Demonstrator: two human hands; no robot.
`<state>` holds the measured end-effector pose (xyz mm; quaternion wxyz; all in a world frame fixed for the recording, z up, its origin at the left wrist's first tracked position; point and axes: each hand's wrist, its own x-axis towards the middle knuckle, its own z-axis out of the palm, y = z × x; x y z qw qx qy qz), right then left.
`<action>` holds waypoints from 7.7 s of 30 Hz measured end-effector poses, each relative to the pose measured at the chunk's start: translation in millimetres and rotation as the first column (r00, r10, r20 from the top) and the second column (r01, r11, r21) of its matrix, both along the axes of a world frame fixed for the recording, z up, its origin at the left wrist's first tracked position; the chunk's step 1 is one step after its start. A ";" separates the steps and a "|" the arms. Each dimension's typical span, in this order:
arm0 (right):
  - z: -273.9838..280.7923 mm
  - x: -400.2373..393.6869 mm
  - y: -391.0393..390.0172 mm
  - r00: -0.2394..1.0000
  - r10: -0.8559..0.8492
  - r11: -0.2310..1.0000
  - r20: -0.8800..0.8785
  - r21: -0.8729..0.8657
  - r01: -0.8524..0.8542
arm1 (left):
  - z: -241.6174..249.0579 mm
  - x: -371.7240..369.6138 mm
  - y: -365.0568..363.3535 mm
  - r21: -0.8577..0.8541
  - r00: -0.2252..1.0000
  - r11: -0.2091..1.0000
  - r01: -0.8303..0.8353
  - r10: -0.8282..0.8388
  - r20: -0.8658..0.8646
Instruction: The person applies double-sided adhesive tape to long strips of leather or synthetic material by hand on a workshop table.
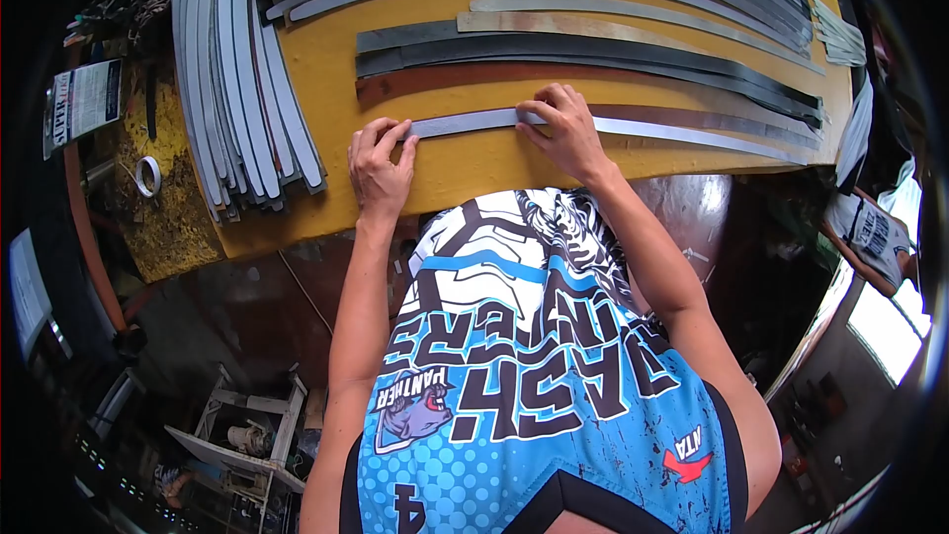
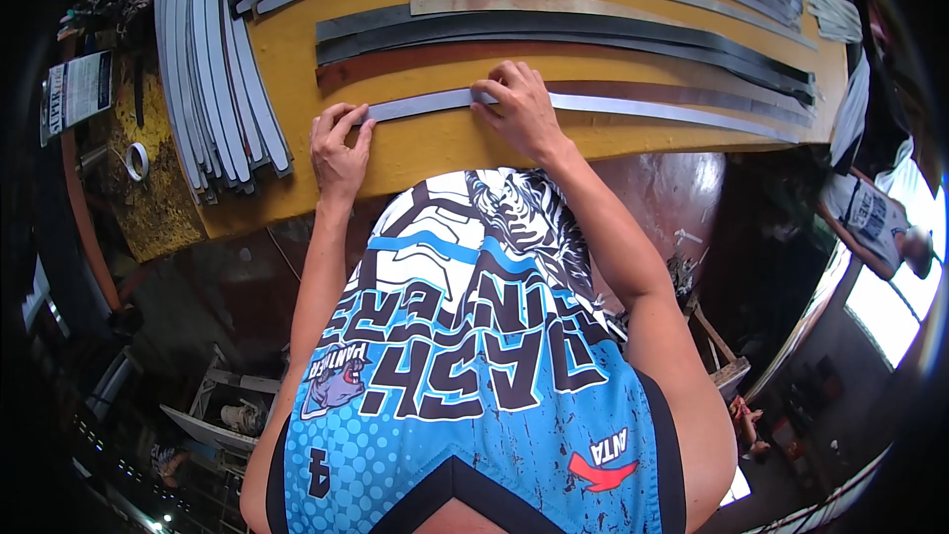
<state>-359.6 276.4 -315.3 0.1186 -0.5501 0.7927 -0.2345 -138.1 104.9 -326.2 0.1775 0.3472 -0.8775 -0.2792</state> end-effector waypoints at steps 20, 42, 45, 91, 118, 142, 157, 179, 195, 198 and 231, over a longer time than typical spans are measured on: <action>-11.4 2.6 -4.7 1.000 0.020 0.995 0.002 -0.101 -0.019 | 8.2 -64.1 45.9 0.000 0.976 0.977 0.212 -0.211 -0.061; 16.3 -65.1 61.9 0.993 -0.023 0.998 0.115 0.061 0.016 | 9.4 -65.0 46.7 -0.002 0.979 0.979 0.203 -0.202 0.037; 7.2 -68.5 64.3 0.998 0.024 1.000 0.063 -0.016 -0.023 | 10.0 -65.5 48.0 -0.019 0.979 0.980 0.200 -0.199 0.040; -7.5 -55.7 54.8 0.998 -0.002 0.997 0.058 -0.080 0.007 | -2.9 -138.5 110.8 -0.063 0.935 0.935 0.348 -0.351 -0.046; 1.8 -127.4 124.5 0.997 -0.026 0.999 0.066 -0.023 0.027 | 1.3 -138.7 111.9 -0.079 0.950 0.950 0.303 -0.308 -0.058; 0.2 -125.5 122.5 0.997 -0.052 0.999 0.051 -0.012 0.052 | 10.3 -193.7 145.7 -0.034 0.885 0.887 0.460 -0.461 -0.064; 21.9 -186.7 179.7 0.996 -0.023 0.999 0.087 0.026 0.021 | 8.3 -216.5 166.2 0.039 0.919 0.918 0.395 -0.395 -0.015; 4.0 -200.5 187.3 0.995 0.025 0.999 0.095 0.017 -0.027 | 11.3 -220.1 177.9 0.022 0.950 0.950 0.310 -0.311 0.018; -1.5 -195.7 190.6 0.997 -0.013 1.000 0.075 -0.012 0.014 | 0.2 -269.3 226.5 -0.045 0.931 0.932 0.359 -0.361 -0.060; 0.9 -195.8 190.4 0.998 0.004 1.000 0.056 -0.007 -0.003 | -5.5 -281.1 236.8 -0.024 0.915 0.920 0.392 -0.392 -0.097; 5.3 -279.8 261.9 0.999 -0.012 0.999 0.038 0.037 0.011 | 6.2 -285.0 236.6 -0.049 0.933 0.932 0.359 -0.360 -0.024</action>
